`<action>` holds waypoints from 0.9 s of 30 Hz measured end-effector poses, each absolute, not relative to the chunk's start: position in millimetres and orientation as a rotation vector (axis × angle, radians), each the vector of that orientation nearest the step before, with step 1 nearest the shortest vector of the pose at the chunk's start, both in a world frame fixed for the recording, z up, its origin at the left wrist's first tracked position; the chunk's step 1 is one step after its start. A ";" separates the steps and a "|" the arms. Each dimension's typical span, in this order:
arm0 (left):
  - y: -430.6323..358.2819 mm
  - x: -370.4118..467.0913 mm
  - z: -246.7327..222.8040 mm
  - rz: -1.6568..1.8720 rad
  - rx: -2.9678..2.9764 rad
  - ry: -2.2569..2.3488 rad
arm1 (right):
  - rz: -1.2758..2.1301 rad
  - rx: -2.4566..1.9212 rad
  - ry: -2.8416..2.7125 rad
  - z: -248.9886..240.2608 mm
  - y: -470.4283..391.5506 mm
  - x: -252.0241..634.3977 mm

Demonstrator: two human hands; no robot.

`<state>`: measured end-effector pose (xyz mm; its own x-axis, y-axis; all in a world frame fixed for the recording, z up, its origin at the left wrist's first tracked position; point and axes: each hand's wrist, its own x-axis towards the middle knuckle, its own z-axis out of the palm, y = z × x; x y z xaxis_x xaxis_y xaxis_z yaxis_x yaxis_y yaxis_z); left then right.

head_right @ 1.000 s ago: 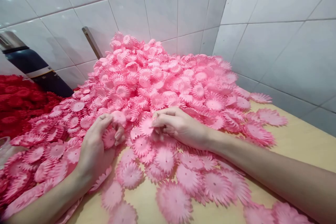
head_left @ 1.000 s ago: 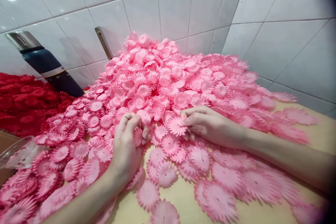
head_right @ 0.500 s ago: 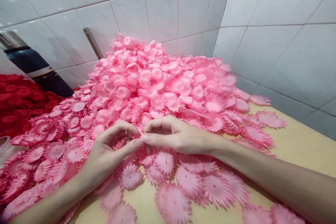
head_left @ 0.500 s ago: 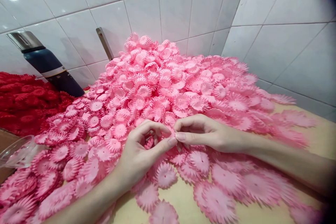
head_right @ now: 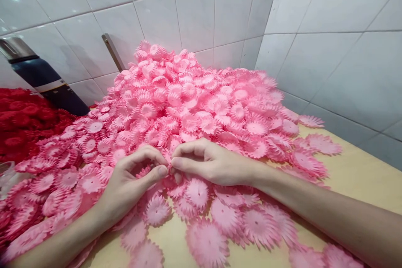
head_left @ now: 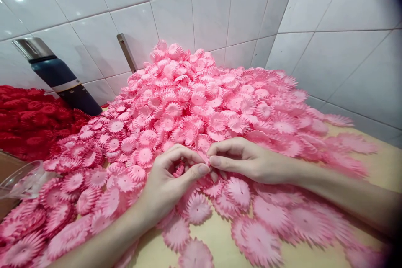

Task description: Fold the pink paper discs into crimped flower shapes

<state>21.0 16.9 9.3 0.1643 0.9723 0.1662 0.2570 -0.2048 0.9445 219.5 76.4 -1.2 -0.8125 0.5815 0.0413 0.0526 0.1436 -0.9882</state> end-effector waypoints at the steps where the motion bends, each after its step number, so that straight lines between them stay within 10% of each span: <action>1: 16.9 21.0 9.7 1.091 1.625 1.202 | 1.711 -0.608 -2.015 -1.6 76.5 219.7; 27: 14.9 21.0 8.3 1.035 1.704 1.200 | 1.719 -0.581 -2.032 -1.9 77.7 220.0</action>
